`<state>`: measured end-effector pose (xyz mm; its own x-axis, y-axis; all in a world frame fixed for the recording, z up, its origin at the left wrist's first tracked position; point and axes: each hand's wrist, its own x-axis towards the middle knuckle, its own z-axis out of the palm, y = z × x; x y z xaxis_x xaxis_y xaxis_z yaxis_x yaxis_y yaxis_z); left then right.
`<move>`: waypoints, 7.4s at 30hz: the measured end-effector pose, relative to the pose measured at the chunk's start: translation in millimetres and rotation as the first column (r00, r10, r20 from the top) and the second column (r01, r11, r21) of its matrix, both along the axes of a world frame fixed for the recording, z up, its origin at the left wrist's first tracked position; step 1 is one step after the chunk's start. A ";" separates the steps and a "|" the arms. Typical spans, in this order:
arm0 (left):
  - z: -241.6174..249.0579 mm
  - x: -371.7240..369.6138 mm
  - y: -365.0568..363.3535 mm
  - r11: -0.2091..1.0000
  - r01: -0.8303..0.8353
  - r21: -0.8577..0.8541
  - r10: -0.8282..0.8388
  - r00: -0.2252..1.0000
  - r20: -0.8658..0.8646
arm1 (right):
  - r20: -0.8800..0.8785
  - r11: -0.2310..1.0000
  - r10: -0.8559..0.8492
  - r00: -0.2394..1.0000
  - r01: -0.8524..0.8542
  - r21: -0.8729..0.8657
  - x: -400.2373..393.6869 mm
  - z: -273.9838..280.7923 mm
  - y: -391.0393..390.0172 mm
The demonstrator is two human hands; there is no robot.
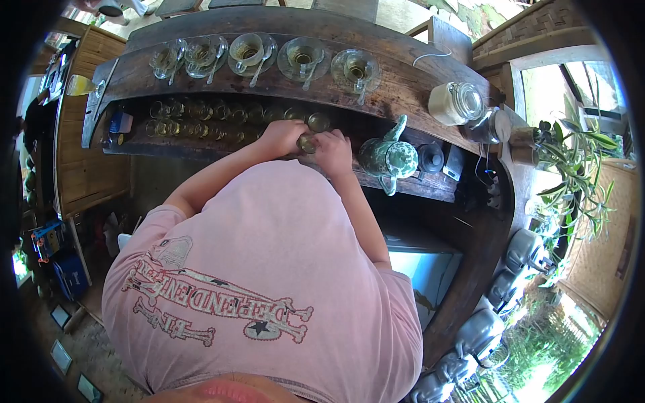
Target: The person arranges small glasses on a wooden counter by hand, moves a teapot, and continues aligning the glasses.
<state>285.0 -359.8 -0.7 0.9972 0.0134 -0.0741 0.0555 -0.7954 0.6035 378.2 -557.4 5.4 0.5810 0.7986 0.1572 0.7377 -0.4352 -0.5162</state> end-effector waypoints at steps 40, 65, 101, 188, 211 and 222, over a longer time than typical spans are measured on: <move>-5.2 -1.2 -1.2 1.000 0.011 0.000 -0.011 1.000 0.014 | -0.122 0.993 0.061 0.991 -0.049 0.103 3.5 -22.1 -2.1; -11.1 0.2 -1.1 1.000 0.012 0.000 -0.012 0.998 0.055 | -0.032 0.998 0.019 0.999 -0.017 0.064 -0.7 -22.7 -4.0; -4.4 2.0 -1.5 0.999 0.007 -0.031 -0.006 1.000 0.023 | -0.046 0.998 -0.001 0.999 0.004 0.062 7.2 -18.8 -1.3; 2.5 3.6 -5.7 0.999 -0.034 -0.011 0.033 0.998 -0.054 | -0.017 0.998 -0.050 0.999 0.051 0.045 5.2 -18.2 -0.5; 4.0 5.2 -4.5 0.998 -0.030 -0.048 0.028 0.999 -0.043 | 0.011 1.000 -0.019 1.000 0.019 0.001 5.7 -23.5 -0.2; 5.1 5.2 -5.5 0.999 -0.031 -0.034 0.028 0.995 -0.100 | -0.109 0.988 -0.034 0.994 0.049 0.144 9.7 -29.5 0.3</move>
